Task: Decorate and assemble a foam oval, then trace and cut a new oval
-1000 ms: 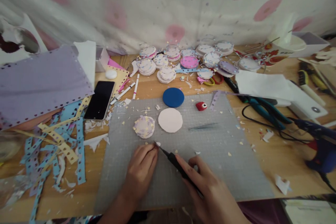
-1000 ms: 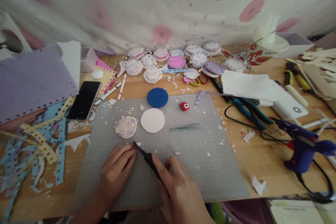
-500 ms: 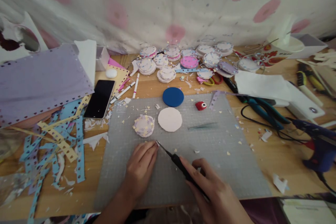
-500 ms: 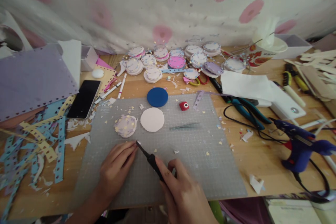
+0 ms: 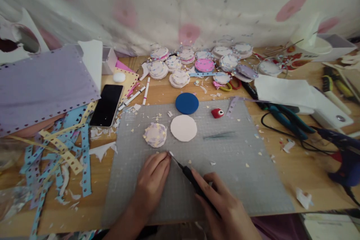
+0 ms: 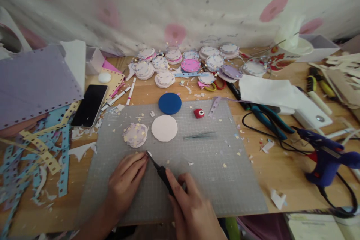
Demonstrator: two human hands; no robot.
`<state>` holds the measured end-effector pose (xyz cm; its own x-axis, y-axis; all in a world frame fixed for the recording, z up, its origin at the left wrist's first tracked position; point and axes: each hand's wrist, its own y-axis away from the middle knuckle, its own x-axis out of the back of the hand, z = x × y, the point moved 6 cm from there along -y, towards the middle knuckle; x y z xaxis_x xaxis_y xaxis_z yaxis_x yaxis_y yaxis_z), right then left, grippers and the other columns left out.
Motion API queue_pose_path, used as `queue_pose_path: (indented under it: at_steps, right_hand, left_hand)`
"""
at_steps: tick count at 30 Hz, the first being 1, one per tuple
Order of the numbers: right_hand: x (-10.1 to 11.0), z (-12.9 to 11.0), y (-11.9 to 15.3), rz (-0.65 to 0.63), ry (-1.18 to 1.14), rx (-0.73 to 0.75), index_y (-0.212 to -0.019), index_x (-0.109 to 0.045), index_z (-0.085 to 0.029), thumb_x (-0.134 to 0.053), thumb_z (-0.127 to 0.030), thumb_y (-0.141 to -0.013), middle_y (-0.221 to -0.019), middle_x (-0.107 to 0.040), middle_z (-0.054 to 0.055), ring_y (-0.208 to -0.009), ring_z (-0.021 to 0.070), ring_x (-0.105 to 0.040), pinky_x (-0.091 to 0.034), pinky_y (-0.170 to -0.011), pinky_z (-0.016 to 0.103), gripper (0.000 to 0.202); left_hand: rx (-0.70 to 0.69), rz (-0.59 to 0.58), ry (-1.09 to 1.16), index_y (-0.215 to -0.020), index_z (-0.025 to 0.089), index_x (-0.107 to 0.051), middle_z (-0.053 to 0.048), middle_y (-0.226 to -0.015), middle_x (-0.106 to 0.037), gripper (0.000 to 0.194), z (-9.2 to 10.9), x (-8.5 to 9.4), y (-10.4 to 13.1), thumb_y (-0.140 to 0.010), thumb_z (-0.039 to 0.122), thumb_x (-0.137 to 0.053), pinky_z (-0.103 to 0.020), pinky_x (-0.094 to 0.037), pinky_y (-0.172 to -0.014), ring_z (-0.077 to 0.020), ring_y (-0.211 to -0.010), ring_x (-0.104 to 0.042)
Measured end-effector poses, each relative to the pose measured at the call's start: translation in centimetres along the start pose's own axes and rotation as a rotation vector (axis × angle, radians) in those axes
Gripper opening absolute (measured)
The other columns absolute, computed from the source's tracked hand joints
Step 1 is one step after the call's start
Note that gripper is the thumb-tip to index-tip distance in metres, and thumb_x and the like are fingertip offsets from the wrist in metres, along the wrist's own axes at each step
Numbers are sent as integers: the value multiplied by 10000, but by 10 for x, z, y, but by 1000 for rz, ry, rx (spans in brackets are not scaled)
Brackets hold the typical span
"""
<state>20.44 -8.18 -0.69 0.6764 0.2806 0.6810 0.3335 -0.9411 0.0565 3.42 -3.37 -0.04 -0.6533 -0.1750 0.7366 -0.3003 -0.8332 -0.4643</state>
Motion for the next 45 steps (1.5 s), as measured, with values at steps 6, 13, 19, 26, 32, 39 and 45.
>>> queue_pose_path:
  at_steps: [6,13,19,26,32,39,45]
  right_hand:
    - [-2,1,2,-6,-10,-25,-1450,-319,-231,-405,-144,-913,-1048,-568,112,-866,174,-661,-593,-738,273,550]
    - [-2,-2,-5,-81,-28,-87,-1448,-324,-233,-388,-120,-902,-1101,-575,121,-915,201,-642,-586,-797,346,562]
    - [2,0,-3,-104,-74,-75,-1431,-354,-210,-380,-105,-892,-1093,-577,122,-927,188,-647,-584,-789,309,550]
    - [3,-1,-8,-54,-66,-64,-1430,-354,-225,-396,-124,-911,-1090,-586,109,-944,186,-640,-574,-813,305,531]
    - [53,24,1,262,187,-114,-1443,-326,-263,-421,-260,-953,-1078,-576,105,-885,190,-648,-564,-708,276,499]
    - [102,74,-6,383,718,-218,-1330,-508,-188,-431,-379,-936,-947,-585,123,-783,257,-597,-509,-653,389,444]
    - [107,0,-29,387,278,79,-984,-574,-177,-490,-343,-915,-912,-561,90,-849,218,-555,-461,-763,357,198]
  left_hand:
    - [6,8,-3,-1071,138,-645,-97,-1032,-694,215,0,2,0,-896,76,-536,-331,-551,-881,-190,-979,-644]
    - [5,19,6,-1066,151,-655,-100,-1015,-706,219,-2,0,0,-900,84,-528,-348,-561,-859,-201,-953,-663]
    - [45,3,33,-1064,152,-649,-95,-1016,-702,218,-3,0,-1,-905,80,-518,-348,-554,-873,-194,-966,-652]
    - [33,18,35,-1060,144,-657,-90,-1005,-711,218,-3,0,-2,-888,70,-545,-325,-543,-888,-181,-961,-653]
    - [292,95,254,-868,187,-704,-40,-874,-733,87,-13,12,-12,-826,136,-647,-284,-569,-777,-157,-817,-684]
    - [784,71,850,-779,176,-693,-24,-752,-739,103,-13,21,-26,-730,248,-747,-200,-572,-634,-145,-707,-703]
    - [697,9,890,-744,193,-698,-6,-695,-722,49,12,36,-43,-727,220,-736,-183,-555,-548,-128,-627,-677]
